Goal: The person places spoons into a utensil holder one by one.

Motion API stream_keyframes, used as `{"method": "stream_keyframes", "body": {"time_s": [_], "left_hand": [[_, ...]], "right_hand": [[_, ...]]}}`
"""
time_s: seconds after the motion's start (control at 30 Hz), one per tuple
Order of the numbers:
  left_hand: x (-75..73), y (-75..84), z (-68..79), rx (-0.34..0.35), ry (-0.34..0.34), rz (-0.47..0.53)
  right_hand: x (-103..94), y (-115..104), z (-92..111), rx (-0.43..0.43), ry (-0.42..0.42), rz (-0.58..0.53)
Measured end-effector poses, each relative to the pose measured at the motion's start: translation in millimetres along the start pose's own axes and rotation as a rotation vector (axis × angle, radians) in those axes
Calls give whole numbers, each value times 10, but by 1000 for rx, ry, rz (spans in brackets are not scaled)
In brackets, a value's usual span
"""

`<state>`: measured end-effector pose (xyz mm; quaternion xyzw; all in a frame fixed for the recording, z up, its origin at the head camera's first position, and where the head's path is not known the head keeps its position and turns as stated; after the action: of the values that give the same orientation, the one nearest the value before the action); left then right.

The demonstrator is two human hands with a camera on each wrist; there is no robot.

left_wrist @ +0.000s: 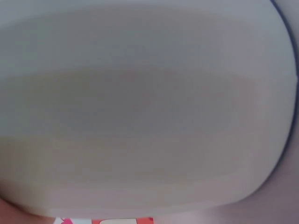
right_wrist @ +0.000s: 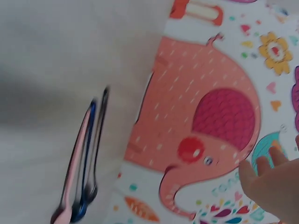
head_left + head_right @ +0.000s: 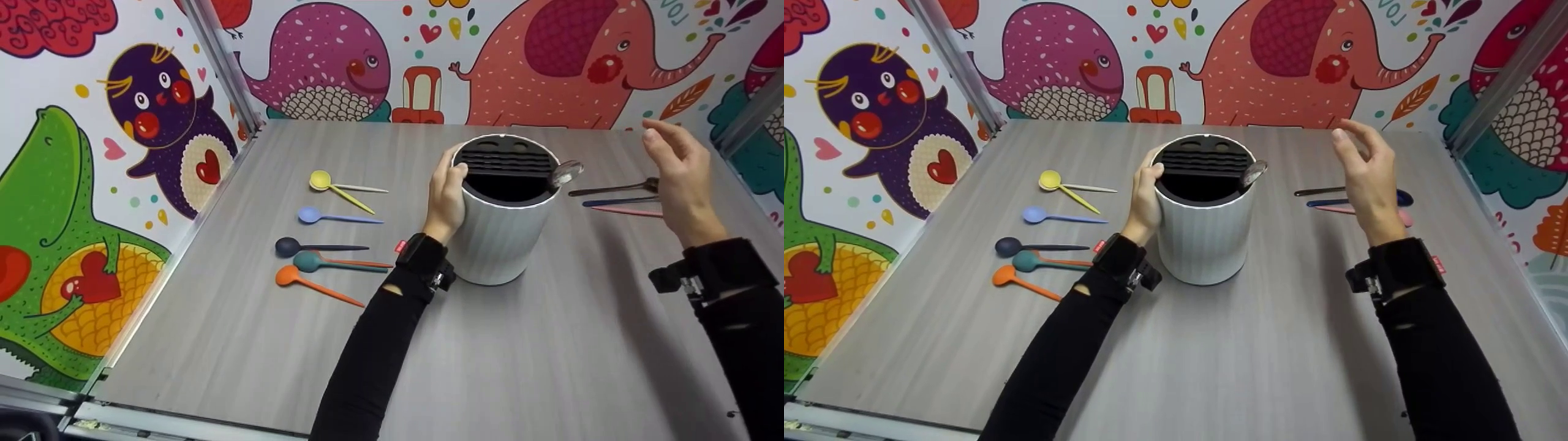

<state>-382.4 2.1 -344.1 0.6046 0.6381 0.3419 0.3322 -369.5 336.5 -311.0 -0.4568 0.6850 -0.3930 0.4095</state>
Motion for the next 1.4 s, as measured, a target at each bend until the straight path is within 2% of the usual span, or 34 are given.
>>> {"method": "stream_keyframes", "body": {"time_s": [0.07, 0.13, 0.37, 0.53, 0.77, 0.93, 1.13, 1.3, 1.4], "left_hand": [[3, 2, -3, -1, 0, -2], [7, -6, -7, -3, 1, -7], [16, -15, -9, -5, 4, -7], [24, -17, -3, -10, -3, -13], [20, -15, -3, -4, -9, -5], [20, -40, 11, -15, -9, -6], [36, -38, -5, -15, -9, 10], [9, -31, -2, -12, 1, 9], [12, -28, 1, -9, -1, 7]], "right_hand": [[-75, 113, -21, 58, -30, 158], [-147, 235, -40, 106, -59, 254], [-377, 651, -36, 238, -143, 392], [-546, 877, 8, 299, -205, 483], [-725, 1145, 19, 370, -186, 699], [-762, 1395, 66, 434, -247, 768], [-758, 1668, 152, 525, -318, 756], [-688, 1766, 225, 505, -438, 769], [-681, 1809, 261, 487, -475, 813]]}}
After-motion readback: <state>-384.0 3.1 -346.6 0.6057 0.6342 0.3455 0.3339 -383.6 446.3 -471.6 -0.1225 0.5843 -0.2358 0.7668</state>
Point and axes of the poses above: each hand's wrist, its own z-axis away from the middle knuckle, its own x-axis out of the palm, y = z × x, the point moved 10 cm from there along -z, towards the middle knuckle, and after that the axes turned 1 degree about -y, right-handed, at the moved point
